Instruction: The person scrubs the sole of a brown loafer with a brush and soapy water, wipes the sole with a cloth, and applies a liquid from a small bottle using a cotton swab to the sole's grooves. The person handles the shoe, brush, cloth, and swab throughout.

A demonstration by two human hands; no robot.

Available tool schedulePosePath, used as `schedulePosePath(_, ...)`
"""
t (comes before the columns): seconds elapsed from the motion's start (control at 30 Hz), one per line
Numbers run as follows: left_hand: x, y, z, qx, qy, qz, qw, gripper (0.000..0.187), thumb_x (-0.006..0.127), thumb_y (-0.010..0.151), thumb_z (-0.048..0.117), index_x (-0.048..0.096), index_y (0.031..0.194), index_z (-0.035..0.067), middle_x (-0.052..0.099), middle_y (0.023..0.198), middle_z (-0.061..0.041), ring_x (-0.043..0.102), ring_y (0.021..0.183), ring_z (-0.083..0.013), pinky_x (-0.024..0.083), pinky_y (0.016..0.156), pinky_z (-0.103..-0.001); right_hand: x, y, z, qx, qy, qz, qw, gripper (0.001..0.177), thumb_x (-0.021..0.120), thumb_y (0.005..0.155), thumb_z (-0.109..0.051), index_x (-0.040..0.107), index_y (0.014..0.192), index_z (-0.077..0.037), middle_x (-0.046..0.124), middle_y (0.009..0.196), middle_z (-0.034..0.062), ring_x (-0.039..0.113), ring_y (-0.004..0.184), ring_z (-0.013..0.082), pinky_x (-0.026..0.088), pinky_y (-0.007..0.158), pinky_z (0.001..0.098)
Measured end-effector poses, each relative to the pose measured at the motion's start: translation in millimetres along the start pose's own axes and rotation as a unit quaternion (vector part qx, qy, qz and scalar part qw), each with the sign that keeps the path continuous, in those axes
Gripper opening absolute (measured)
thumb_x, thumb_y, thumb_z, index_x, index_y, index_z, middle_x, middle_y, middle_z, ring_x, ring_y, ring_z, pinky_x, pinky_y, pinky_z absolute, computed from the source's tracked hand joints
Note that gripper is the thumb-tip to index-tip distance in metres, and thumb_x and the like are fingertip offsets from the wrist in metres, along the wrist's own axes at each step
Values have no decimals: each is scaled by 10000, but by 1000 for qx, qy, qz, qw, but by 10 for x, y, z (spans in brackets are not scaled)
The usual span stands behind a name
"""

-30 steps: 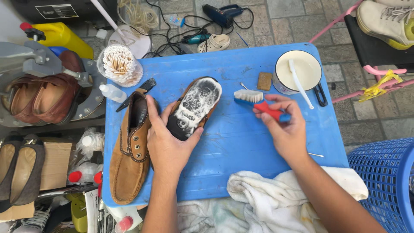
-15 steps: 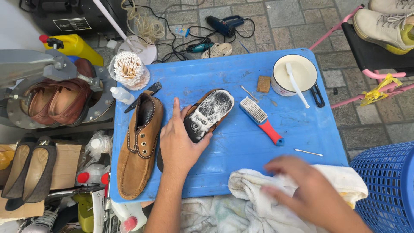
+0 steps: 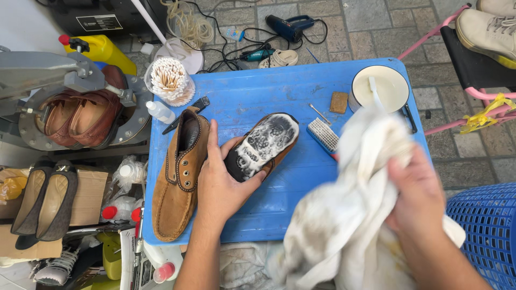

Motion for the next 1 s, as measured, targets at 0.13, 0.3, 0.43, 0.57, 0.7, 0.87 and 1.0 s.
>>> schedulePosePath(0.13, 64, -4, 52, 45, 56, 1, 997, 1289, 912, 604, 266, 131, 1597, 8, 723, 1277, -69, 685, 1098, -349, 511, 969, -418, 334, 111, -94, -115, 73, 1, 991, 294, 590, 1050, -109, 510, 1332, -85, 651, 1320, 66, 617, 1262, 198, 481, 1150, 404)
schedulePosePath(0.3, 142, 10, 21, 87, 75, -5, 993, 1325, 961, 618, 367, 141, 1588, -12, 711, 1281, -81, 680, 1106, -339, 480, 964, -434, 704, 237, 345, -78, -247, -207, 943, 190, 612, 1100, -188, 576, 1262, -96, 663, 1254, 93, 613, 1187, 212, 488, 1090, 383)
schedulePosePath(0.43, 199, -9, -19, 100, 83, -18, 991, 1322, 945, 573, 353, 178, 1589, -5, 696, 1263, -134, 658, 1131, -350, 465, 973, -453, 1096, 324, 367, -313, -570, -310, 693, 505, 702, 923, -354, 586, 1330, -79, 539, 1506, 173, 551, 1340, 364, 428, 1094, 465)
schedulePosePath(0.57, 251, -34, -52, 116, 96, -29, 988, 1266, 888, 536, 237, 214, 1580, -7, 681, 1205, -180, 646, 1117, -358, 458, 980, -459, 1282, 351, 449, -367, -620, -279, 635, 570, 695, 860, -458, 635, 1302, -103, 528, 1452, 177, 454, 1346, 415, 337, 1082, 562)
schedulePosePath(0.7, 280, -28, -56, 117, 110, -37, 986, 1240, 849, 547, 159, 200, 1588, -26, 650, 1143, -208, 630, 1086, -380, 455, 983, -464, 1286, 350, 544, -345, -649, -258, 627, 500, 713, 847, -391, 664, 1267, -124, 540, 1433, 139, 415, 1374, 413, 303, 1104, 602)
schedulePosePath(0.87, 324, 0, -75, 94, 109, -57, 988, 1282, 863, 505, 171, 186, 1576, -28, 643, 1166, -213, 622, 1080, -393, 450, 972, -475, 1226, 305, 656, -350, -653, -251, 623, 458, 724, 859, -312, 672, 1270, -116, 555, 1476, 82, 420, 1435, 369, 296, 1130, 607)
schedulePosePath(1.0, 336, 20, -107, 83, 77, -44, 993, 1298, 925, 538, 245, 192, 1580, 0, 655, 1254, -183, 620, 1098, -386, 453, 978, -470, 1161, 296, 638, -331, -630, -267, 650, 424, 721, 790, -234, 701, 1199, -124, 555, 1480, 53, 406, 1454, 342, 279, 1119, 631)
Point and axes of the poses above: each hand's wrist, its own y-axis towards the middle knuckle, its own x-axis out of the palm, z = x × y, the point moved 4 cm from there along y, towards the middle knuckle
